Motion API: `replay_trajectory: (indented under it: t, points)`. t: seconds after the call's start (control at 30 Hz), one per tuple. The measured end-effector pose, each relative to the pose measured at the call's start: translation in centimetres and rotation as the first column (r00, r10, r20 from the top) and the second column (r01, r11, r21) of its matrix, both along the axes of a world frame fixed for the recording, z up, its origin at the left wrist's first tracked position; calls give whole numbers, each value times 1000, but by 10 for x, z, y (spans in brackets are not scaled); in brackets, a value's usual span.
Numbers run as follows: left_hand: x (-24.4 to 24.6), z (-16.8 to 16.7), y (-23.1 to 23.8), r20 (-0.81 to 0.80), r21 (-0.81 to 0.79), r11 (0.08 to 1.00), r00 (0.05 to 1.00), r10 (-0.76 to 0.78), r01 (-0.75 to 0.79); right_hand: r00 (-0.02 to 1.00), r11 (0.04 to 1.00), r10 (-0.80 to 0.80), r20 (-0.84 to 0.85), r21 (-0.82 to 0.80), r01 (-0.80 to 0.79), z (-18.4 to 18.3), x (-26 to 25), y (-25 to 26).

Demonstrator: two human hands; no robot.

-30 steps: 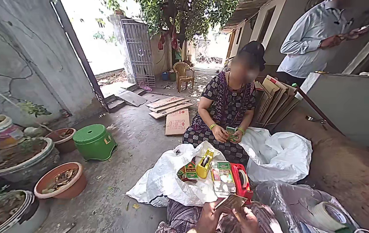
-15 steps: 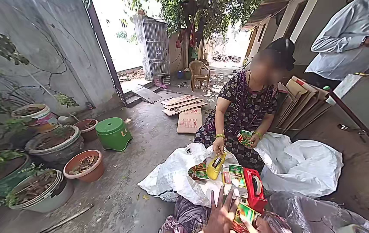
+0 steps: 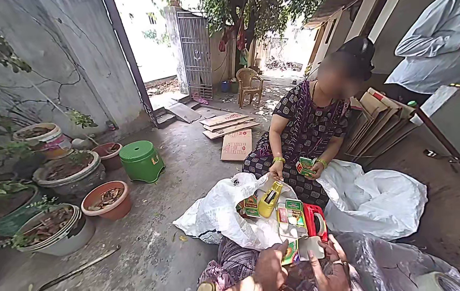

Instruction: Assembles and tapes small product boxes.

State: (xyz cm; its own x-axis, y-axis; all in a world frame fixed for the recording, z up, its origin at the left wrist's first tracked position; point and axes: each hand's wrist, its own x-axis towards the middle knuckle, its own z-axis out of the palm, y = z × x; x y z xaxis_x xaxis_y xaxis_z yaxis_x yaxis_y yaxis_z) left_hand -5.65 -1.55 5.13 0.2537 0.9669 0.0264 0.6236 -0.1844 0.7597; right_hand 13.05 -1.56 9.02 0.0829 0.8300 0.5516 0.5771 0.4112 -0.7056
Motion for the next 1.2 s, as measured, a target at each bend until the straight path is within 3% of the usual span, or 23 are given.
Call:
replay_trajectory:
  t: [0.07, 0.13, 0.2, 0.3, 0.37, 0.43, 0.57, 0.67, 0.77, 0.87, 1.03, 1.2]
  points:
    - [0, 3, -1, 79, -45, 999, 997, -3, 7, 982, 995, 55, -183, -72, -70, -6, -7, -6]
    - [6, -4, -3, 96, 74, 997, 995, 6, -13, 942, 960, 131, -310, -199, -199, -12, -16, -18]
    - [14, -12, -6, -5, 219, 976, 1000, -14, 15, 966, 918, 88, -243, -358, -173, -12, -27, -33]
    - [20, -9, -18, -105, 173, 979, 990, -92, 109, 994, 899, -9, -113, -435, -41, -15, -34, -34]
    - [18, -13, -16, 14, 127, 981, 988, -153, 150, 999, 904, -38, -34, -427, 20, -16, -23, -25]
    - [13, -9, -7, 233, 76, 987, 960, -157, 143, 1000, 887, 0, 15, -461, 7, -14, -9, -16]
    - [3, 2, 8, 632, -103, 988, 775, -25, 116, 962, 862, 73, -262, -469, -193, -17, 4, -7]
    - [7, 6, 6, 739, -186, 974, 671, 50, 132, 908, 900, 116, -404, -343, -268, -14, -4, -7]
    - [9, 13, 3, 816, -216, 966, 570, 101, 139, 868, 956, 78, -490, -210, -204, -17, -17, -4]
    - [5, 12, 6, 849, -196, 969, 520, 91, 151, 863, 946, 120, -491, -207, -249, -31, -11, -2]
    - [5, 10, 4, 845, -171, 973, 530, 65, 153, 878, 942, 42, -476, -275, -194, -33, -11, -12]
    - [6, -7, 8, 697, -50, 999, 716, 39, -6, 863, 916, 142, -484, -265, -300, -39, -5, -9]
